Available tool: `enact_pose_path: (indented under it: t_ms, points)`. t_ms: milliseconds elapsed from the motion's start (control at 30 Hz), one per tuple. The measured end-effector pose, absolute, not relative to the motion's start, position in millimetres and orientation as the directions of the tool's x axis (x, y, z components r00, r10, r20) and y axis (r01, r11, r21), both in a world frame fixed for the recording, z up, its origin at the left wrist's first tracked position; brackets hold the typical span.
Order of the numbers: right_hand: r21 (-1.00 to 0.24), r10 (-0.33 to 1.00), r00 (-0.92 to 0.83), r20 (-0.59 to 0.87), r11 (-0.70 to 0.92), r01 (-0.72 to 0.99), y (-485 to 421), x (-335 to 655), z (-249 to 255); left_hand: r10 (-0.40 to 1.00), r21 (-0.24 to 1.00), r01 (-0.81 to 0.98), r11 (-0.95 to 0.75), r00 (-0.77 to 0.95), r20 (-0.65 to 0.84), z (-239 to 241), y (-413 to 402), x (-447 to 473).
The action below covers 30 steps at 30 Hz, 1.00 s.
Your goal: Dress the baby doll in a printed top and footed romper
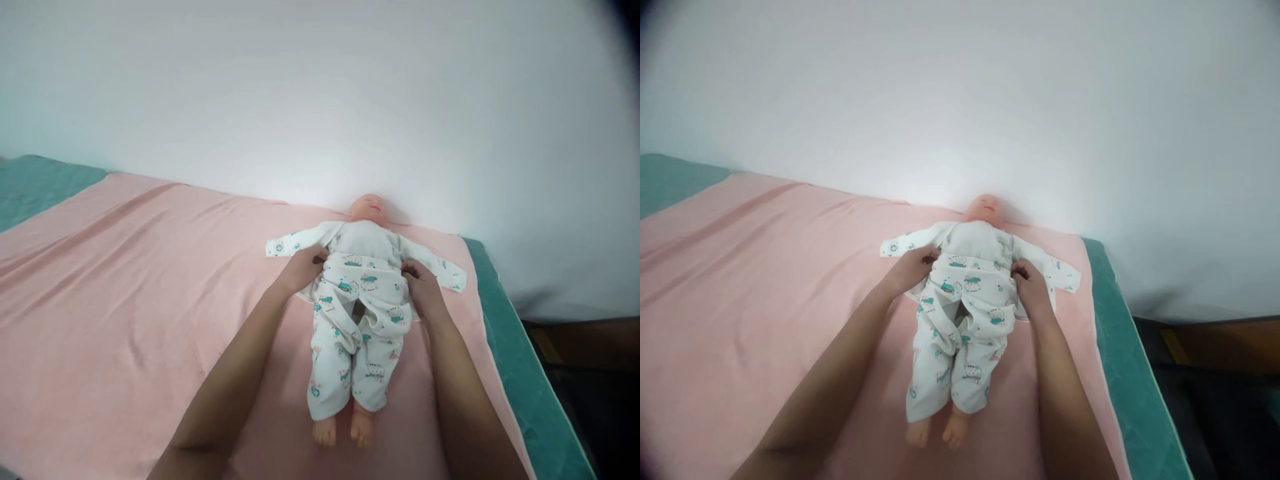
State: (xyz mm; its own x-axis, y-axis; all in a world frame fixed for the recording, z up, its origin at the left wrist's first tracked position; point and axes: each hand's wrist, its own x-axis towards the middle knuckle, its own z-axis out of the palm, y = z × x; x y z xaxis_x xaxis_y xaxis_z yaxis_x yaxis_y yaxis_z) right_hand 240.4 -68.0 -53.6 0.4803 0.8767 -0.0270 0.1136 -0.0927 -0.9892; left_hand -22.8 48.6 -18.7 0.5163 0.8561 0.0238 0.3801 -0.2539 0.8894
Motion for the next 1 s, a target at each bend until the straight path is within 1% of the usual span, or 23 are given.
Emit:
enact_pose_path:
  t_ms: [67,100,167,200,267,400,500,567,633,700,733,800,833,900,933,1000]
  points:
    - [-0.954,0.846,0.506,0.169,0.012,0.300,-71.2,234.9,-41.1,0.859,0.873,0.316,-0.372,0.473,0.195,-13.0,46.6,-21.8]
    - [-0.931,0.844,0.474,0.251,0.075,0.358,-72.9,230.9,-34.2,0.831,0.869,0.250,-0.427,0.487,0.268,-10.7,44.8,-20.5]
    - [-0.888,0.867,0.354,0.350,0.187,0.421,-75.5,223.0,-22.2,0.745,0.850,0.137,-0.508,0.565,0.354,-7.4,41.0,-17.4]
    - [-0.869,0.886,0.285,0.366,0.216,0.444,-76.0,220.1,-17.8,0.706,0.841,0.108,-0.531,0.606,0.368,-6.4,39.4,-16.2]
    - [-0.839,0.922,0.179,0.343,0.215,0.501,-75.2,218.1,-12.5,0.649,0.818,0.099,-0.566,0.665,0.369,-4.8,37.2,-15.0]
    - [-0.760,0.974,0.043,0.224,0.147,0.633,-71.5,222.2,-5.6,0.547,0.752,0.150,-0.642,0.776,0.313,2.0,32.8,-16.4]
    - [-0.700,0.982,-0.091,0.166,0.182,0.691,-69.8,221.9,6.2,0.540,0.707,0.242,-0.664,0.810,0.230,12.1,28.3,-16.6]
    - [-0.662,0.972,-0.166,0.168,0.236,0.712,-66.2,220.3,16.0,0.564,0.678,0.323,-0.661,0.809,0.165,18.9,27.8,-13.9]
    - [-0.623,0.970,-0.161,0.182,0.240,0.744,-57.8,220.0,23.6,0.615,0.642,0.417,-0.644,0.781,0.110,23.3,32.4,-7.2]
    - [-0.608,0.980,-0.064,0.189,0.168,0.776,-43.8,222.3,25.9,0.680,0.625,0.484,-0.612,0.726,0.103,24.1,42.6,4.0]
    - [-0.623,0.981,0.003,0.191,0.120,0.773,-35.3,224.5,24.5,0.711,0.635,0.498,-0.590,0.693,0.117,22.9,49.2,10.9]
    - [-0.715,0.974,0.118,0.194,0.058,0.697,-18.1,230.4,16.4,0.760,0.692,0.483,-0.537,0.632,0.148,17.4,63.3,25.3]
    - [-0.787,0.971,0.163,0.175,0.039,0.615,-10.4,233.9,10.2,0.782,0.729,0.466,-0.502,0.604,0.153,13.6,69.8,31.5]
    - [-0.931,0.972,0.224,0.063,-0.023,0.364,0.5,241.5,-4.6,0.818,0.803,0.430,-0.414,0.562,0.121,4.7,80.2,39.1]
    - [-0.976,0.970,0.242,-0.009,-0.062,0.211,3.3,245.3,-12.2,0.827,0.837,0.409,-0.364,0.555,0.089,0.4,84.0,39.6]
    - [-0.992,0.957,0.267,-0.111,-0.092,-0.081,3.9,252.3,-25.3,0.822,0.897,0.356,-0.264,0.569,0.016,-6.6,89.2,33.8]
